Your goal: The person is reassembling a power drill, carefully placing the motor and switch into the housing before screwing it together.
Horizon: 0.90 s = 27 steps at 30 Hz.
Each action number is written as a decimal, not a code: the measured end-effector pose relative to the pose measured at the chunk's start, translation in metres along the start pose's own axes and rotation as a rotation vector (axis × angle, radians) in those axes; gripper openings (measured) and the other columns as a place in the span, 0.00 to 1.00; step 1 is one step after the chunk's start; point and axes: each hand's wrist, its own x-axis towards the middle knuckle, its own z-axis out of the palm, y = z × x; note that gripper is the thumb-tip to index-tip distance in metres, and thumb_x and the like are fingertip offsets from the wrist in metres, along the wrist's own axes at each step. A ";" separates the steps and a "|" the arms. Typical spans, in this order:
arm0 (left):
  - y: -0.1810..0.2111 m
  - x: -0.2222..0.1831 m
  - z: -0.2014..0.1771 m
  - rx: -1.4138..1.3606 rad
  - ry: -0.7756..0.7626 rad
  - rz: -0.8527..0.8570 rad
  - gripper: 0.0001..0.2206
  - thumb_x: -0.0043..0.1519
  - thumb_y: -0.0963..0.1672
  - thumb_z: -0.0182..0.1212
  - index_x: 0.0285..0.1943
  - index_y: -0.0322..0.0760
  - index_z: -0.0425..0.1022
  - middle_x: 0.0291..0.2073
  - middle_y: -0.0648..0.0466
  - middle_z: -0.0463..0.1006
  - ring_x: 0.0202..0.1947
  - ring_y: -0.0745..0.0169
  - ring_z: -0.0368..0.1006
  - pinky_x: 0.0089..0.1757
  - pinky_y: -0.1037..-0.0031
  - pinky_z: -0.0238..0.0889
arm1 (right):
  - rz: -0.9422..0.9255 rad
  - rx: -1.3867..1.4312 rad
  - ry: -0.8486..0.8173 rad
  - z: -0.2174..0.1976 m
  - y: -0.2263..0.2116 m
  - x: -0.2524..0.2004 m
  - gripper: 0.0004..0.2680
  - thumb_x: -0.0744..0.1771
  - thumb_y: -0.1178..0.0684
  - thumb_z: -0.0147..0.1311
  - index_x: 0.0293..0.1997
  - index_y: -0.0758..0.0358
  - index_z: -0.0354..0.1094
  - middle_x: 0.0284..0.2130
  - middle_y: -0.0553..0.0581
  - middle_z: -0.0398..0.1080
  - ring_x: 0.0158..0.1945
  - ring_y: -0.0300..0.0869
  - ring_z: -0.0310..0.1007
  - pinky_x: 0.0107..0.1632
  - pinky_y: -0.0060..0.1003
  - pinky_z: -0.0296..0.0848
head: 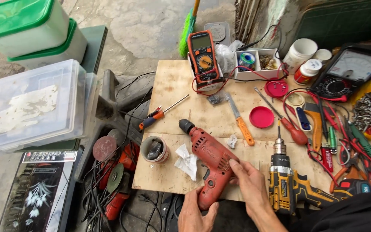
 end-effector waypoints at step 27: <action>0.034 0.012 0.034 0.376 0.327 0.440 0.46 0.50 0.43 0.76 0.84 0.55 0.62 0.74 0.49 0.64 0.71 0.45 0.65 0.61 0.54 0.66 | 0.039 0.220 0.022 -0.001 0.011 0.003 0.14 0.75 0.50 0.51 0.58 0.74 0.75 0.48 0.70 0.82 0.39 0.55 0.77 0.37 0.46 0.75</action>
